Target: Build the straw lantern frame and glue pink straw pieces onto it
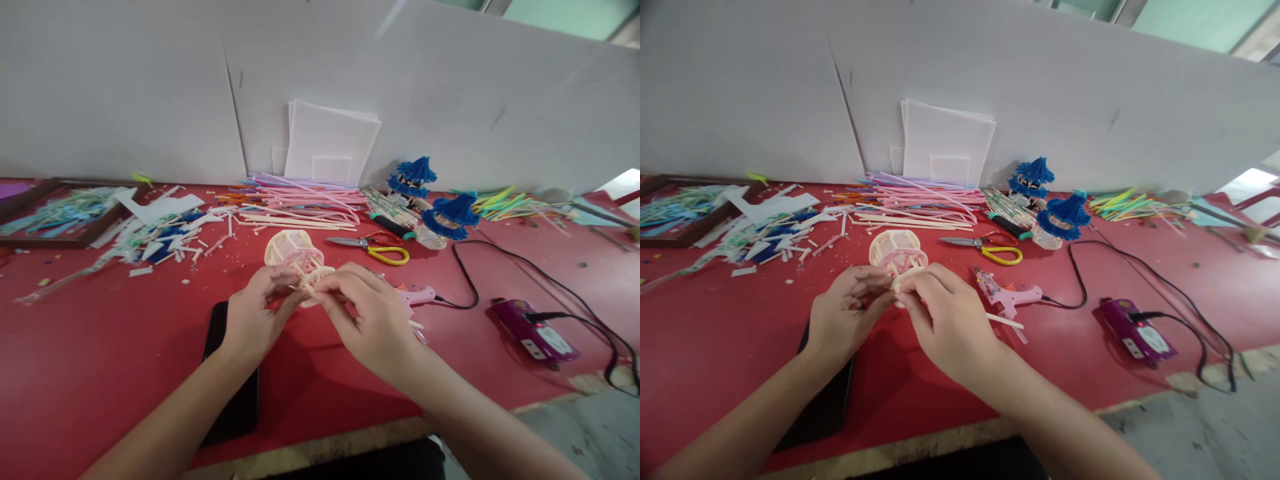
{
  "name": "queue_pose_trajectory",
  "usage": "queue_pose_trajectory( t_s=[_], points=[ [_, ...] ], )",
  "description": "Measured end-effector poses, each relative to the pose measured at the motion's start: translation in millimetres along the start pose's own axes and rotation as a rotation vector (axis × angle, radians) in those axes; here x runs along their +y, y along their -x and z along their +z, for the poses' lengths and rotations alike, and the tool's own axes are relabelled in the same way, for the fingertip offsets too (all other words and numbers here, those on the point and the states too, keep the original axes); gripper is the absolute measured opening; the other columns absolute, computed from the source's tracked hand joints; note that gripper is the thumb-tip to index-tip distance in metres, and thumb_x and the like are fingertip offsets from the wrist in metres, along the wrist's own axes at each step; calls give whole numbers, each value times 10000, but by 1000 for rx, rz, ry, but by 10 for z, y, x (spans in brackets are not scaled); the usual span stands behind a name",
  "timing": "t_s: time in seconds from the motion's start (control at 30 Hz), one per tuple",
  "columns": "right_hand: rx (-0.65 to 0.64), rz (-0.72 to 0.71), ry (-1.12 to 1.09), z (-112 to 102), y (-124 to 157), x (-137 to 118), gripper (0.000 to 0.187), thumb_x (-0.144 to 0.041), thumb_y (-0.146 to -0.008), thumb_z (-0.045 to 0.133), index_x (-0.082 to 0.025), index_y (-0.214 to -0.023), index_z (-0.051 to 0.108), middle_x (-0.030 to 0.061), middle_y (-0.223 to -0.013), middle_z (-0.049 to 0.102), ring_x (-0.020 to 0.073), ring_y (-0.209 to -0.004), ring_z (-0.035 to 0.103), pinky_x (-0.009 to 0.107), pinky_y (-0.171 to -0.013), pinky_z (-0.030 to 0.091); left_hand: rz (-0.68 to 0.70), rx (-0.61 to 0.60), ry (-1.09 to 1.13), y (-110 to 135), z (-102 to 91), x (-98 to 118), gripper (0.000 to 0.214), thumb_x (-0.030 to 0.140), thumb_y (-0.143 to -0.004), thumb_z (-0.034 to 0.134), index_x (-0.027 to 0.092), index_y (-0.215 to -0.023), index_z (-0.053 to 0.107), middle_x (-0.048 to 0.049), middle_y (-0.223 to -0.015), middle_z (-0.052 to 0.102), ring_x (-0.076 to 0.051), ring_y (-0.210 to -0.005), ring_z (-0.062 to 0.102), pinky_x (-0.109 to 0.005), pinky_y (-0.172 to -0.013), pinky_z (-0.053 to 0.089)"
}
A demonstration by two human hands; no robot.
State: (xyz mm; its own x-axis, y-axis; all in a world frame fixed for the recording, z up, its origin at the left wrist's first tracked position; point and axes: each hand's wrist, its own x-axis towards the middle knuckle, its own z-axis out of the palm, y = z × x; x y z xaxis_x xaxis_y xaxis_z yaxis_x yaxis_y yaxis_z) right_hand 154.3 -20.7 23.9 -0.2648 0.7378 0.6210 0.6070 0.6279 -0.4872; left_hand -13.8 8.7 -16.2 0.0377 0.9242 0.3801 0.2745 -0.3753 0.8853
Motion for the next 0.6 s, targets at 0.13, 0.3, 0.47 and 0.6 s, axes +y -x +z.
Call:
queue_pose_trajectory(
  t_s=[0.13, 0.3, 0.47, 0.6],
  points=[
    [-3, 20, 1, -13, -1, 20, 110, -109, -895, 554, -190, -866, 622, 31, -824, 665, 142, -767, 619, 243, -690, 504, 33, -40, 18, 9, 6, -45, 218, 312, -772, 713, 219, -933, 598, -12, -837, 757, -164, -767, 753, -231, -677, 621],
    [4, 43, -13, -39, -28, 85, 99, -109, -887, 570, -188, -863, 625, 25, -799, 647, 137, -740, 607, 229, -632, 478, 10, -61, 32, -1, 13, -12, 244, 300, -761, 733, 224, -919, 564, 10, -791, 732, -144, -756, 744, -196, -642, 611],
    [-30, 15, 61, -96, -104, 141, 73, -139, -875, 605, -181, -833, 648, 23, -800, 636, 128, -737, 598, 228, -635, 458, -10, -57, 37, 2, 6, 10, 232, 242, -743, 734, 224, -884, 550, 25, -765, 711, -124, -721, 727, -176, -615, 597],
    [-68, -18, 153, -119, -134, 154, 72, -180, -873, 632, -196, -814, 672, 22, -823, 647, 137, -755, 613, 245, -661, 462, -27, -44, 68, 4, 11, 22, 222, 228, -735, 723, 218, -857, 538, 27, -745, 695, -122, -695, 716, -188, -617, 596]
  ],
)
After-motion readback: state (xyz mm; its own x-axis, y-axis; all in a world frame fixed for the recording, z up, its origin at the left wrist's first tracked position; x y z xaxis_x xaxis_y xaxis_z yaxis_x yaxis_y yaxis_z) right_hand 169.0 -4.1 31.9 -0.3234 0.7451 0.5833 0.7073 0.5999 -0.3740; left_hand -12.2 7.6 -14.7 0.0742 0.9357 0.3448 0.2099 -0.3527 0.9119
